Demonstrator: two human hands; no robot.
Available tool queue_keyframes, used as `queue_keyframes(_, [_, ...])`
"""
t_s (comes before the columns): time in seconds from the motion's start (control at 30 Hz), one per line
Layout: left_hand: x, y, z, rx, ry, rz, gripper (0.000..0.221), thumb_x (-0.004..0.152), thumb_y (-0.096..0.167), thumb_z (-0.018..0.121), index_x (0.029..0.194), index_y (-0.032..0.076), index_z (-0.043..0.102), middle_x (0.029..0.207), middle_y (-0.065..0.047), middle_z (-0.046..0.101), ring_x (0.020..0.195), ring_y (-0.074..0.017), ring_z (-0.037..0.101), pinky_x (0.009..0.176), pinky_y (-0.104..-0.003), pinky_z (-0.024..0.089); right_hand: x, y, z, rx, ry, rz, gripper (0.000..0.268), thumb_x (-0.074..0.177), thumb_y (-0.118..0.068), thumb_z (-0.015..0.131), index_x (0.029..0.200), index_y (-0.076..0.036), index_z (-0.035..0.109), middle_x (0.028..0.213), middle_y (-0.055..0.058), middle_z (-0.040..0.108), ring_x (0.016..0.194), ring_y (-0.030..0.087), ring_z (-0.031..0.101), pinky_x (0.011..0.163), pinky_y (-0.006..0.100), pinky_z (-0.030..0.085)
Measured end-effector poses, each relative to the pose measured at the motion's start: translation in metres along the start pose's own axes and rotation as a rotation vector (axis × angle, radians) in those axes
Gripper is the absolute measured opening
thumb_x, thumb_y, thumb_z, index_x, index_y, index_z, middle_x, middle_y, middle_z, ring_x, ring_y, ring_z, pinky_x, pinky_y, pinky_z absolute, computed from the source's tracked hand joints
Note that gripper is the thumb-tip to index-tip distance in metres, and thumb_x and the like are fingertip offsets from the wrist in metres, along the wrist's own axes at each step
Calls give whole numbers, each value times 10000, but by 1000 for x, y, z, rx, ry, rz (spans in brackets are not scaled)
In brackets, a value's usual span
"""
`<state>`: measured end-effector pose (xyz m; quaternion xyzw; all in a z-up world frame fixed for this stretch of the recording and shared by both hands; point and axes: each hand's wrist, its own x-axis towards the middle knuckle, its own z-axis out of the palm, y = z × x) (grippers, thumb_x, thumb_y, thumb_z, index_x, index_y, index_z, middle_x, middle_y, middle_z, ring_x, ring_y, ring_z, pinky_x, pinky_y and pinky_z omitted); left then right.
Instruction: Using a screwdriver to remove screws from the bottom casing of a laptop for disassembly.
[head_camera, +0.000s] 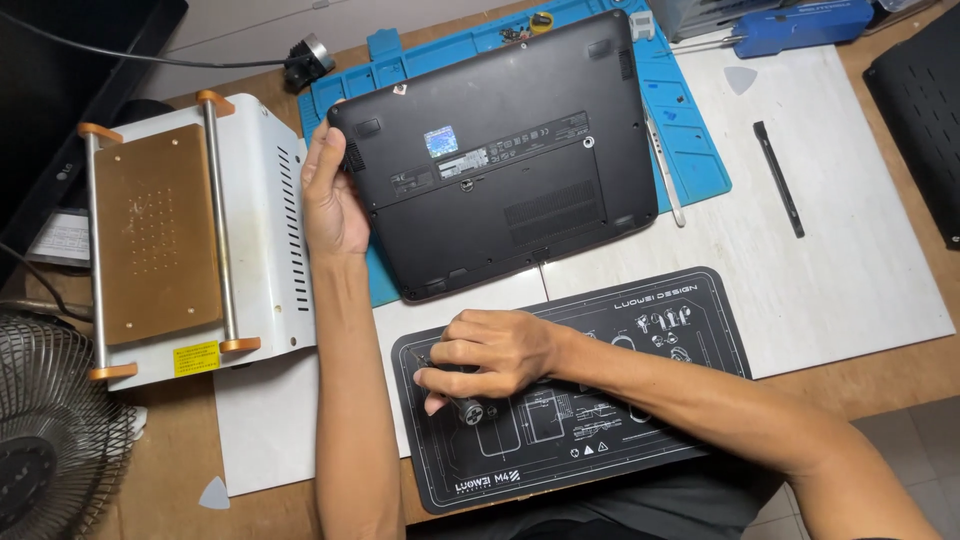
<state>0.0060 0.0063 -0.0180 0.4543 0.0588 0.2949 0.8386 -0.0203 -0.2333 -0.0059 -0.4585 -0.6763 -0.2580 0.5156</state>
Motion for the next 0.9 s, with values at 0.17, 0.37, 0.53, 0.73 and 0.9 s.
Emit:
queue_keyframes(0.17, [3,-5,-6,10,35,-26,284,1026,241,652,1280,114,668,1091,-104,758,1012,-171,746,966,-357,627,-1,0,-1,-13,-28,18,254,893,-358,800,958,-121,734,774,34,627,646,151,618,606,275,591])
queue_keyframes(0.37, [4,-6,-9,15,52,-45,300,1020,244,663,1290,112,667,1107,-107,757,1018,-181,747,971,-369,634,5,0,-5,-28,-18,47,240,903,-337,795,942,-109,735,776,39,629,665,157,641,621,275,604])
queue_keyframes(0.53, [0,-4,-2,23,71,-45,288,1019,243,667,1275,112,680,1102,-96,758,1020,-176,744,971,-370,631,4,-3,-5,-43,-38,62,233,912,-339,786,947,-115,730,789,29,626,694,152,655,649,271,615])
queue_keyframes(0.73, [-3,-1,1,21,62,-39,298,1018,253,669,1279,110,675,1099,-100,755,1022,-177,742,968,-377,634,1,-3,-5,-41,-65,75,224,910,-334,789,958,-121,738,797,31,635,711,158,666,659,277,625])
queue_keyframes(0.9, [-2,-3,-3,5,51,-42,301,1021,259,662,1284,113,669,1106,-95,751,1033,-177,734,980,-383,628,-1,-2,-5,-38,-98,99,206,925,-326,776,978,-132,737,809,24,630,732,158,664,669,282,630])
